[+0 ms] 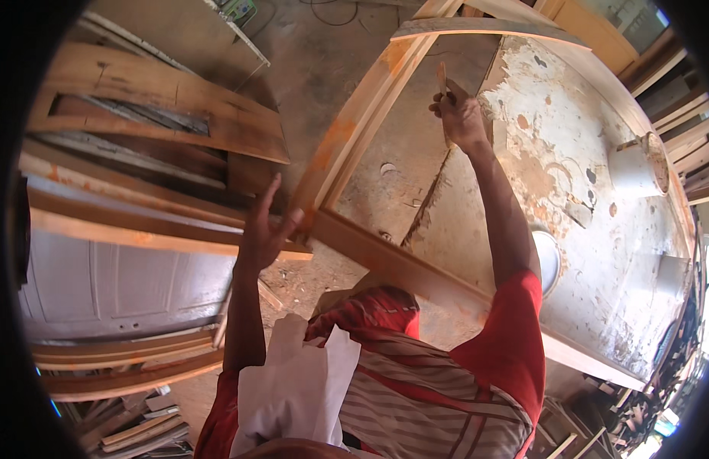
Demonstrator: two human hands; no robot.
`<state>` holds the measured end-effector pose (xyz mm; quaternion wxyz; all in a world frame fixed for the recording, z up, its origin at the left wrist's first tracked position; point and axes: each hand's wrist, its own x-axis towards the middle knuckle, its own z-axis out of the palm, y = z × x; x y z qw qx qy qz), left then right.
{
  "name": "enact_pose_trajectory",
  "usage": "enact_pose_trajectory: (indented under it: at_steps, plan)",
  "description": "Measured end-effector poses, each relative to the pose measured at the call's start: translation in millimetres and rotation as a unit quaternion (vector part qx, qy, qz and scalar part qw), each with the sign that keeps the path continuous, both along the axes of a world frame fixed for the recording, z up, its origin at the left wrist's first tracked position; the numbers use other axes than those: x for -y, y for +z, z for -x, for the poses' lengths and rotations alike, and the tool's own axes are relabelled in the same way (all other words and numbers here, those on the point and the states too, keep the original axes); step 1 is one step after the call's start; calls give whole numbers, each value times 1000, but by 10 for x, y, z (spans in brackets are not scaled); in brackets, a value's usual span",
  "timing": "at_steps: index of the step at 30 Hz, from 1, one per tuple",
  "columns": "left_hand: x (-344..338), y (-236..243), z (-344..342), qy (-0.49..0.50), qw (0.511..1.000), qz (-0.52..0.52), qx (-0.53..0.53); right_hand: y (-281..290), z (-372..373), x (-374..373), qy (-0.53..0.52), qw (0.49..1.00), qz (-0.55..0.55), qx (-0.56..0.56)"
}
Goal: The person applies a brown liquid finish to a wooden frame using a small brush. They repeatedly dip the brush into a white bucket and spread the stain along the edges and surfaces of the frame, which is resting on a workbench. The person also moves the frame to different positions to access various sides.
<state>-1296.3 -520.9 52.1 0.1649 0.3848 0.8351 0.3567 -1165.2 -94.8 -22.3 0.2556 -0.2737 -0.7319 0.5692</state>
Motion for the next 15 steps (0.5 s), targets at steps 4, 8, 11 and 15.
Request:
enact_pose_trajectory:
  at_steps: [4,8,11,15]
  plan:
    - [-376,63,28,-55,995,57,55,-213,436,-340,-25,985,-167,34]
    - [-470,-48,38,-48,987,43,147,-268,580,-542,-28,961,-271,50]
    - [-513,-28,48,-46,985,63,157,-399,643,-646,-12,968,-248,35]
    - [-517,-30,76,-38,982,59,176,-440,686,-682,8,959,-282,22]
